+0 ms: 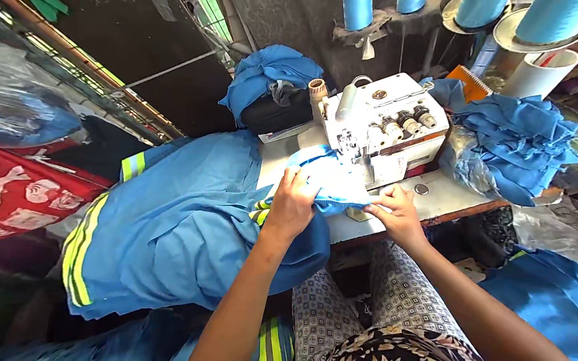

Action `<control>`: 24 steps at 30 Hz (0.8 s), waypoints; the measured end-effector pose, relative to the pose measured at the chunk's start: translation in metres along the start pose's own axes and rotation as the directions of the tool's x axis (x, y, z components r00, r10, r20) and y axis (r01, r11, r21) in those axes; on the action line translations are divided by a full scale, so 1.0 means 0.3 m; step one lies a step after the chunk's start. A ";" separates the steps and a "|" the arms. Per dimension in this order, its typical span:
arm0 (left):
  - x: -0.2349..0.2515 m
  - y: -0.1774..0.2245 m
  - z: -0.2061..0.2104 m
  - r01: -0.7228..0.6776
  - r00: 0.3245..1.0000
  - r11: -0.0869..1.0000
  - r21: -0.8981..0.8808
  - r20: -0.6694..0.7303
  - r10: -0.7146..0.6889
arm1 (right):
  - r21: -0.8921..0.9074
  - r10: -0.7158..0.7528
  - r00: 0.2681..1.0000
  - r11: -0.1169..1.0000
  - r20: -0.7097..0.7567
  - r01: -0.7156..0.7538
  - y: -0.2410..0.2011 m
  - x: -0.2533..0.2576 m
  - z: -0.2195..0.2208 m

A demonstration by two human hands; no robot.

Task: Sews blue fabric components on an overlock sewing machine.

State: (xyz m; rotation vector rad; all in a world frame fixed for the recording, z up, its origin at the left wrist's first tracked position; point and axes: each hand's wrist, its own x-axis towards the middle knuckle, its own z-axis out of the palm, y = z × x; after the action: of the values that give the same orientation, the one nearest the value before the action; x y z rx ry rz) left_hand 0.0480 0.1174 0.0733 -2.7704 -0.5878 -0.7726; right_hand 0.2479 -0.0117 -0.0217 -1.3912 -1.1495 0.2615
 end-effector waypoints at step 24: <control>-0.010 0.144 0.123 0.083 0.992 0.995 0.054 0.093 -0.088 | -0.077 -0.181 0.978 0.982 -0.107 0.174 0.057 0.116 0.080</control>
State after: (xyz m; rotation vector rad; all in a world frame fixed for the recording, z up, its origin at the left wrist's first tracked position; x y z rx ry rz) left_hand 0.0808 0.0887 0.0367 -2.7639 -0.7374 -0.6364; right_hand 0.2545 0.0334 -0.0252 -1.3346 -1.1877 0.0156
